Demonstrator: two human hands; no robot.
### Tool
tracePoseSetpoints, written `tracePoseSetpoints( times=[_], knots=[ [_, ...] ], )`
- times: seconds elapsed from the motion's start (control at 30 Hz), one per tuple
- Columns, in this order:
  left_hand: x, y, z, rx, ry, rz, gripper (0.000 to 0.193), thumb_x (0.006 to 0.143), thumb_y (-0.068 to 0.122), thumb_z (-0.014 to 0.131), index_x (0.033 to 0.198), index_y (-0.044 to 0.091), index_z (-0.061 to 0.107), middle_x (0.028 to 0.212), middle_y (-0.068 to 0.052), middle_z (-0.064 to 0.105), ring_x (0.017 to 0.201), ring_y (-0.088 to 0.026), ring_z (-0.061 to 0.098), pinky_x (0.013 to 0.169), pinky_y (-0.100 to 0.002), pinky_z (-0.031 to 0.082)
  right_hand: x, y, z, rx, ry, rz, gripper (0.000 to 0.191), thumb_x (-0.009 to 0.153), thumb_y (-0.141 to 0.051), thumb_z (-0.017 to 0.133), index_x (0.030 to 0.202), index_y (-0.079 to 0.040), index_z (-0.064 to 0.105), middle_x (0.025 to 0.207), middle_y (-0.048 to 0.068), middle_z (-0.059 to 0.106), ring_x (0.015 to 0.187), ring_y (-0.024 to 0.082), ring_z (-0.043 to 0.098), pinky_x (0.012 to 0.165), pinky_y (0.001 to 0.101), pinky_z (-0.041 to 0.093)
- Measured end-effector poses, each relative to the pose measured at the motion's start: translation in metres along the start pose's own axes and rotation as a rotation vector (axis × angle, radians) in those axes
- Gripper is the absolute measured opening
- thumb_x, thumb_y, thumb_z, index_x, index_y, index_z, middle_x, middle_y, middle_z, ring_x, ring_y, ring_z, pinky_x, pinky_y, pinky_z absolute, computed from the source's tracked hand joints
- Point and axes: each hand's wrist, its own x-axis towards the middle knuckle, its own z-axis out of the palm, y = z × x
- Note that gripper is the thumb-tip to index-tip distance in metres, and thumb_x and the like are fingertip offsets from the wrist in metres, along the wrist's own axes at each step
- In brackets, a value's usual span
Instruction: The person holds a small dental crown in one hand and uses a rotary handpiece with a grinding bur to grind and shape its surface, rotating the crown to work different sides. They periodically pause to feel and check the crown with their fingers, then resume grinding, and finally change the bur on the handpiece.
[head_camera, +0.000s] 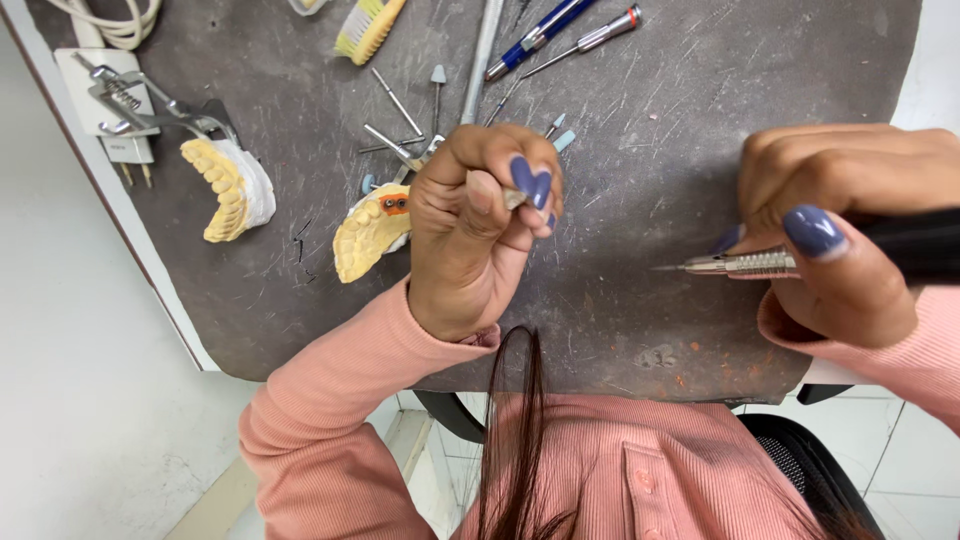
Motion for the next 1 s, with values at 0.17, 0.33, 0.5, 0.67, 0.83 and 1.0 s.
tracePoseSetpoints(
  times=[0.17,0.33,0.5,0.67,0.83,1.0],
  knots=[
    [0.004,0.001,0.005,0.050,-0.052,0.031,0.028,0.109,0.034,0.064,0.106,0.006,0.061,0.079,0.001,0.058,0.066,-0.004,0.053,0.060,-0.020,0.045,0.014,-0.009,0.007,0.047,-0.004,0.205,0.038,0.105,-0.020,0.059,0.072,-0.004,0.051,0.072,0.004,0.056,0.065,0.012,0.051,0.063,0.0259,0.042],
    [-0.001,0.002,0.009,0.212,-0.156,0.025,0.023,0.114,0.025,0.067,0.110,0.003,0.061,0.090,-0.006,0.062,0.071,-0.008,0.056,0.064,-0.020,0.048,0.020,-0.008,0.016,-0.065,0.164,0.253,0.028,0.101,-0.012,0.074,0.110,0.000,0.051,0.093,0.000,0.056,0.071,0.004,0.051,0.065,0.0172,0.039],
    [-0.007,-0.003,0.006,0.100,-0.235,-0.150,0.017,0.114,0.017,0.070,0.119,0.003,0.062,0.103,-0.011,0.071,0.090,-0.014,0.071,0.081,-0.026,0.061,0.022,-0.003,0.012,-0.227,0.121,0.234,0.056,0.101,-0.004,0.075,0.145,0.002,0.042,0.123,0.007,0.054,0.090,0.009,0.058,0.078,0.0191,0.048],
    [-0.007,-0.010,-0.002,-0.046,-0.144,-0.192,0.017,0.117,0.018,0.064,0.126,0.003,0.064,0.109,-0.013,0.073,0.095,-0.015,0.073,0.087,-0.027,0.062,0.020,0.003,0.016,0.020,0.152,0.296,0.072,0.106,-0.003,0.074,0.155,0.002,0.023,0.133,0.008,0.058,0.113,0.011,0.066,0.100,0.0219,0.060],
    [-0.007,-0.011,-0.005,-0.024,-0.101,-0.203,0.018,0.120,0.017,0.059,0.130,0.003,0.063,0.111,-0.015,0.074,0.095,-0.017,0.074,0.087,-0.028,0.062,0.021,0.001,0.016,-0.214,0.157,0.242,0.086,0.107,-0.002,0.074,0.167,-0.001,0.012,0.114,0.011,0.061,0.082,0.013,0.064,0.069,0.0222,0.052],
    [-0.006,-0.008,-0.004,-0.010,-0.118,-0.202,0.020,0.118,0.014,0.061,0.134,0.003,0.060,0.112,-0.015,0.074,0.096,-0.016,0.074,0.088,-0.028,0.063,0.031,-0.010,0.016,-0.367,0.105,0.199,0.078,0.103,0.002,0.072,0.167,0.002,0.027,0.073,0.005,0.060,0.058,0.007,0.058,0.049,0.0207,0.043]
  ],
)
